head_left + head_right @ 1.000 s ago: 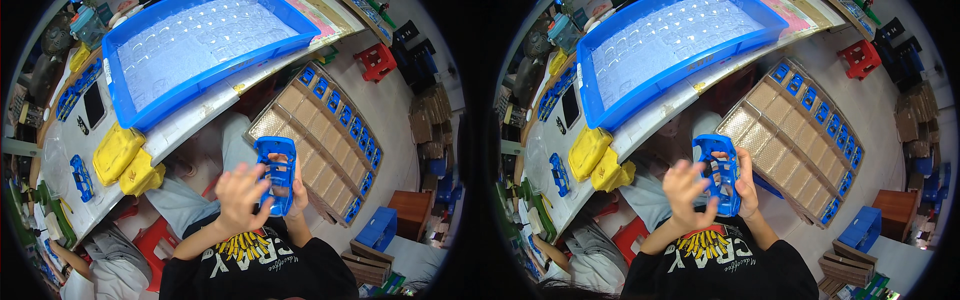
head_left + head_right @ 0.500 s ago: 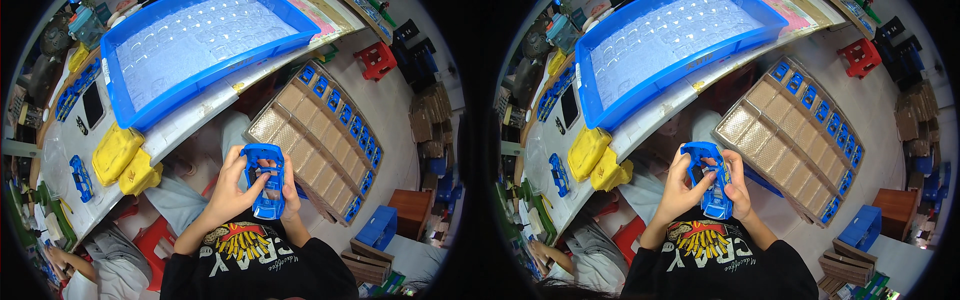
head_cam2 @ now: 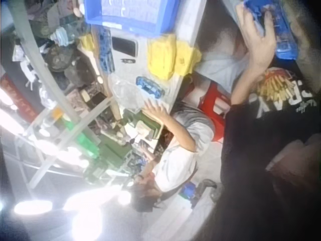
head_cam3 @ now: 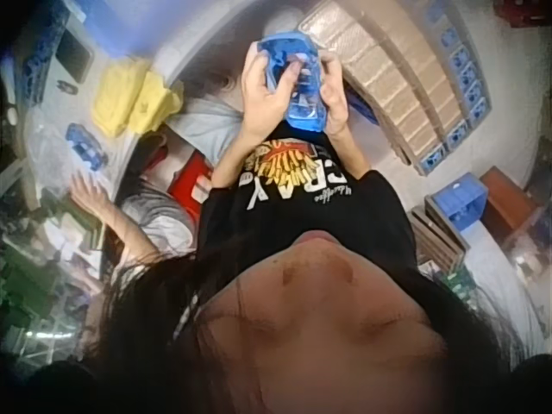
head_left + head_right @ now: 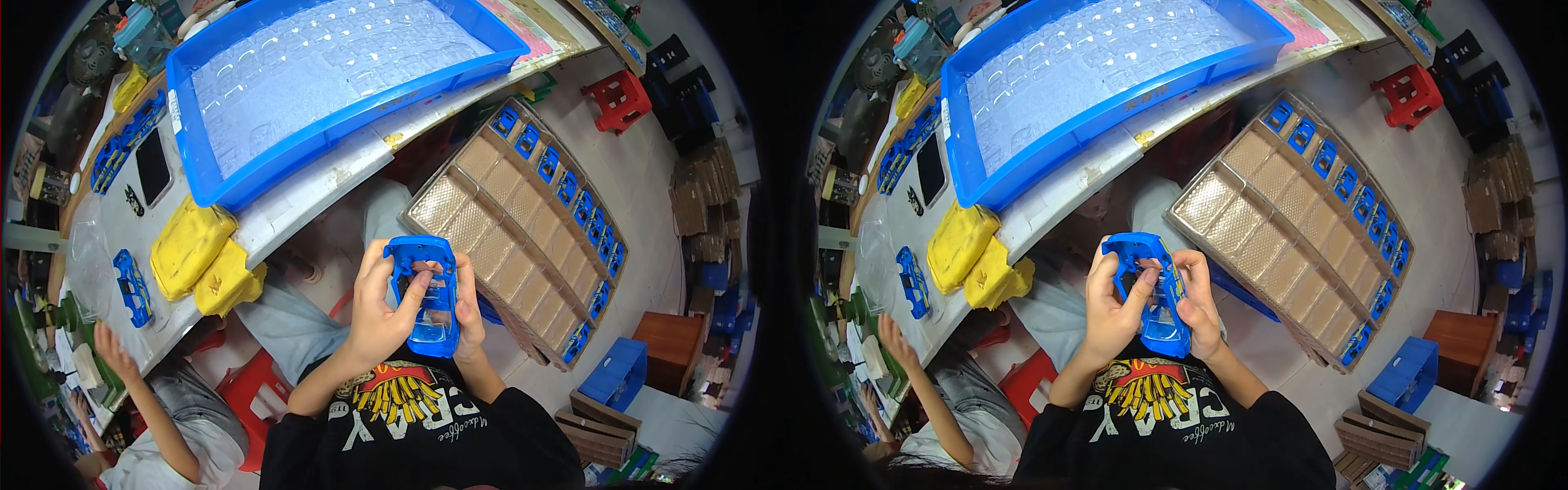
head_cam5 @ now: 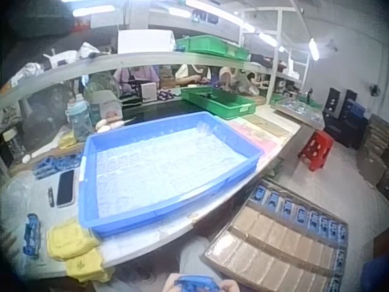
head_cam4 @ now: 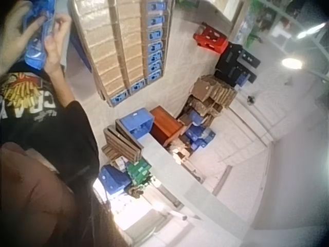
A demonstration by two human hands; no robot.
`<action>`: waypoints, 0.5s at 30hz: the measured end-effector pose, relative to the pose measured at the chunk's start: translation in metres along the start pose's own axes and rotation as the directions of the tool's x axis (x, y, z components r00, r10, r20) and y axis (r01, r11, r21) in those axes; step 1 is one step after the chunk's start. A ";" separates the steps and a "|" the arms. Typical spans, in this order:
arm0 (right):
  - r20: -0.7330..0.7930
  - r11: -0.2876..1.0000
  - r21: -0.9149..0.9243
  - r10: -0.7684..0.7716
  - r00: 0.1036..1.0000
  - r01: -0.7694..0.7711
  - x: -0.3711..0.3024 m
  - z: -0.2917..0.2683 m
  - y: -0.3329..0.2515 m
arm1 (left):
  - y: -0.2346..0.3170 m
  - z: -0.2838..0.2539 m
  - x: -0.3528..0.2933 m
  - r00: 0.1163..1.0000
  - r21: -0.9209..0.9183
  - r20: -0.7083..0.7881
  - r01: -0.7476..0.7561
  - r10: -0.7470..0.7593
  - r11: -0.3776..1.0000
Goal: The recorder is manually assembling small blue toy car bodies by inserting clear plastic windows and other internal components into the shells at a factory workbench.
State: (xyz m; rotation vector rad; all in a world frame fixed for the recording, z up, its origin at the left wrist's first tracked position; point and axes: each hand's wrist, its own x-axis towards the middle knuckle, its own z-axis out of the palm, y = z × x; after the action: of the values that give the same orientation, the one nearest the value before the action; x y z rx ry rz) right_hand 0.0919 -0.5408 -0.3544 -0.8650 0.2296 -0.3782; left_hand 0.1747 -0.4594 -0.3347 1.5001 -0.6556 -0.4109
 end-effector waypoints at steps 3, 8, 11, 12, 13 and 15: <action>-0.011 1.000 0.006 0.000 1.000 0.001 -0.002 0.001 0.005 | 0.002 0.002 -0.003 0.995 -0.027 -0.100 0.004 -0.007 1.000; -0.044 1.000 0.015 0.006 0.999 -0.006 -0.004 0.006 0.004 | 0.002 0.002 -0.004 0.988 -0.096 -0.131 0.069 -0.081 0.993; -0.048 0.999 -0.034 0.027 0.998 -0.029 -0.002 0.004 -0.002 | -0.003 0.000 -0.001 0.987 0.019 -0.162 0.012 -0.008 1.000; 0.009 0.984 -0.178 0.022 1.000 -0.021 -0.001 0.001 -0.004 | -0.006 -0.001 -0.001 0.984 0.037 -0.174 0.044 -0.037 0.998; 0.065 0.948 -0.317 0.026 0.998 -0.004 0.000 -0.001 -0.005 | -0.009 -0.001 -0.001 0.984 0.038 -0.174 0.044 -0.037 0.998; 0.005 0.892 -0.452 -0.002 1.000 0.004 0.004 0.000 -0.005 | -0.011 -0.001 0.001 0.982 0.172 -0.184 -0.015 0.047 0.985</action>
State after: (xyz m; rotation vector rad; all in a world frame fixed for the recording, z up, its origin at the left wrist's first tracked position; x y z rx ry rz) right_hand 0.0942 -0.5457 -0.3510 -1.3275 0.3191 -0.3295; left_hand 0.1777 -0.4599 -0.3459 1.6656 -0.5750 -0.1895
